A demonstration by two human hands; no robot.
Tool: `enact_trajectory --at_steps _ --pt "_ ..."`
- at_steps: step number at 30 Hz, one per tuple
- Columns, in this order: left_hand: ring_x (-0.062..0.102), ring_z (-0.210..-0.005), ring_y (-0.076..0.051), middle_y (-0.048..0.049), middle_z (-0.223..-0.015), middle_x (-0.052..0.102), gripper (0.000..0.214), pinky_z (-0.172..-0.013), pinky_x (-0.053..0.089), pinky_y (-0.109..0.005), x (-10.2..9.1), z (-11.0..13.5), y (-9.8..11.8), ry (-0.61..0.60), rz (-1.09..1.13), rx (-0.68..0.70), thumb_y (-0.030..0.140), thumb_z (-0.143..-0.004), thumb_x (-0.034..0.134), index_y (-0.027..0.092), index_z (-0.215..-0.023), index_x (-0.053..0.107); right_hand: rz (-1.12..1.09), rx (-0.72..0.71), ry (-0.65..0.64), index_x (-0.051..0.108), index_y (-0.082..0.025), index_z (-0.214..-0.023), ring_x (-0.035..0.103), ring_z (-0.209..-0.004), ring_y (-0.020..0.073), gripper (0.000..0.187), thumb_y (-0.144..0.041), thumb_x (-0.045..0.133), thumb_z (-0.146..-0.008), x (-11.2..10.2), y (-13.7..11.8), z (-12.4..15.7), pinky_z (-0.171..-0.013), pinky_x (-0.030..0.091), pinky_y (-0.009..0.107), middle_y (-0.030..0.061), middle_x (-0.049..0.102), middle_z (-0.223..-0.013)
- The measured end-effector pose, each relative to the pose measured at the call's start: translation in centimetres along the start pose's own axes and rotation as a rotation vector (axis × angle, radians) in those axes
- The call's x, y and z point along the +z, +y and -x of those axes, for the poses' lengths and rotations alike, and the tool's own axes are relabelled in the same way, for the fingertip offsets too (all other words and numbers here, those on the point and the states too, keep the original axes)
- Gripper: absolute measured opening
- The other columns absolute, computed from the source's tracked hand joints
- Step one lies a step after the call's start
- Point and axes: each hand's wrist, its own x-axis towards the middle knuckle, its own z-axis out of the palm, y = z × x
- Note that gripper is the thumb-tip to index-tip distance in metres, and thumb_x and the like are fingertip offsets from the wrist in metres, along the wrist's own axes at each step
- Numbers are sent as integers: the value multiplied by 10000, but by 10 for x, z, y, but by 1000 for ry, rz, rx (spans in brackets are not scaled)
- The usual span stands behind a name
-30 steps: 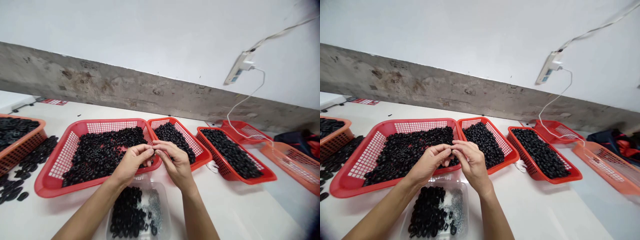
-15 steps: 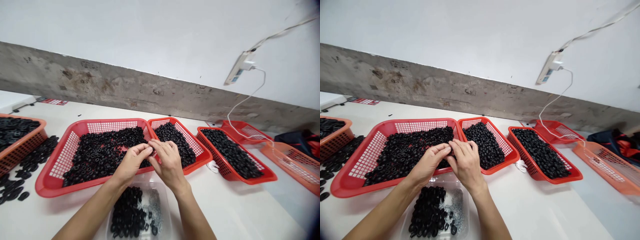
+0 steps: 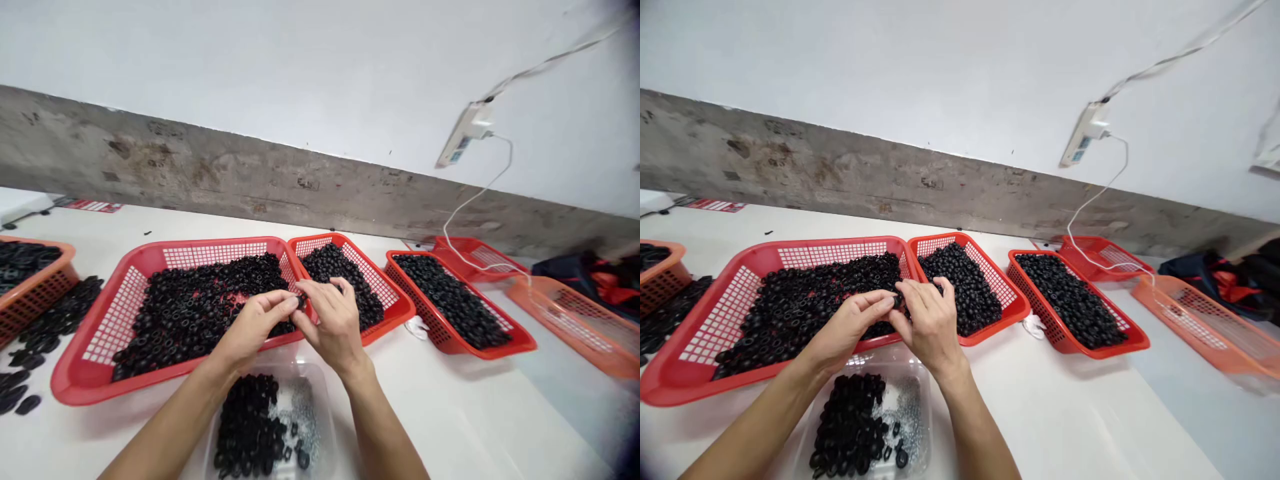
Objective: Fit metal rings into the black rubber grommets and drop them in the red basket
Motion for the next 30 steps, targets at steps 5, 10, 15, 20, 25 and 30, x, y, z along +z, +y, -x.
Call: enact_trajectory --at_steps 5,10,15,20,25,30 --pt "519 -772 -137 -16 -782 655 234 -777 424 -251 0 0 -1 7 -25 14 354 -810 703 125 -840 741 -23 -57 -20 580 -162 -1185 690 -981 219 258 -227 598 -935 0 6 2 -995 383 443 106 734 -1092" --pt "549 -791 -142 -22 -810 689 208 -811 441 -255 1 1 0 -16 -18 36 329 -818 691 133 -842 755 -72 -81 -49 571 -182 -1204 682 -1005 218 262 -242 576 -949 1 10 3 -969 436 428 101 731 -1078" --pt "578 -817 -155 -23 -802 709 175 -829 454 -262 2 3 4 -9 -38 58 287 -807 697 141 -868 771 -119 -109 -43 568 -180 -1193 683 -980 209 254 -207 584 -941 2 10 1 -927 484 404 96 730 -1043" --pt "579 -816 -155 -21 -799 707 169 -811 457 -257 4 4 3 39 -49 80 284 -802 707 150 -880 775 -138 -86 -2 571 -178 -1197 689 -974 211 263 -216 602 -938 6 10 2 -916 496 402 108 729 -1047" --pt "553 -766 -141 -22 -786 686 201 -770 450 -253 6 1 -1 33 21 41 323 -809 703 141 -863 765 -163 -46 40 581 -202 -1202 703 -933 204 297 -195 638 -911 11 10 7 -934 473 418 92 737 -1053" --pt "520 -720 -121 -3 -723 634 192 -743 425 -241 5 1 -2 7 52 42 314 -817 687 135 -767 734 -309 26 -48 601 -238 -1238 693 -978 210 357 -187 667 -891 2 8 4 -971 450 430 71 730 -1103"
